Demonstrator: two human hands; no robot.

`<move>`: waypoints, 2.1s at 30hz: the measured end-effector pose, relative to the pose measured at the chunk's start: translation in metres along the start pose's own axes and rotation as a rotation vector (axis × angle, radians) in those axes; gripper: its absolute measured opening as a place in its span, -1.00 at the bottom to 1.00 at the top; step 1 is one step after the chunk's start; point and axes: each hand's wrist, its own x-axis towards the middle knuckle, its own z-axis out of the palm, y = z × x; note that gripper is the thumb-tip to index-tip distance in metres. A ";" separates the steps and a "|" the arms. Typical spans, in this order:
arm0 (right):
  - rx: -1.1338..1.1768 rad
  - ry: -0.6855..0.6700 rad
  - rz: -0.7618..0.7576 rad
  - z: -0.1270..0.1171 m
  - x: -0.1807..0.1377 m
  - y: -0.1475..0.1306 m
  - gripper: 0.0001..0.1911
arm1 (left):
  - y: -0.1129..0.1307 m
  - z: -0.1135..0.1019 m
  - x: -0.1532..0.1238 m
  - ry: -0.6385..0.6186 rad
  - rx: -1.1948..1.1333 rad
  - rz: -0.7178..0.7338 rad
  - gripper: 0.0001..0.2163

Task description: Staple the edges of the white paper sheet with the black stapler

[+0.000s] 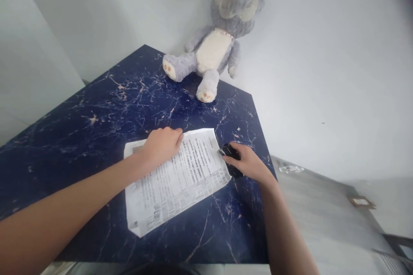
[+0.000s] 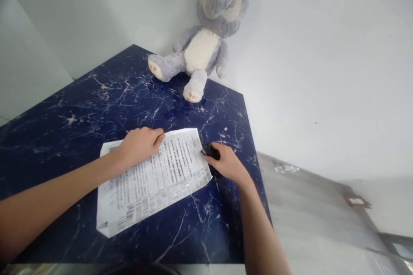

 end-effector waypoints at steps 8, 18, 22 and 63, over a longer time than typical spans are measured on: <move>-0.061 0.088 0.029 0.011 -0.005 -0.011 -0.80 | 0.003 -0.005 -0.002 -0.001 -0.010 -0.047 -0.63; -0.083 0.064 -0.034 0.012 -0.003 -0.011 -0.90 | 0.004 -0.004 -0.005 0.015 -0.003 -0.023 -0.63; -0.095 0.048 -0.041 0.010 -0.004 -0.009 -0.92 | 0.004 -0.005 -0.005 0.017 0.005 -0.030 -0.63; -0.191 -0.011 -0.197 0.017 0.008 0.003 -0.87 | 0.000 -0.006 -0.004 0.014 -0.036 -0.009 -0.66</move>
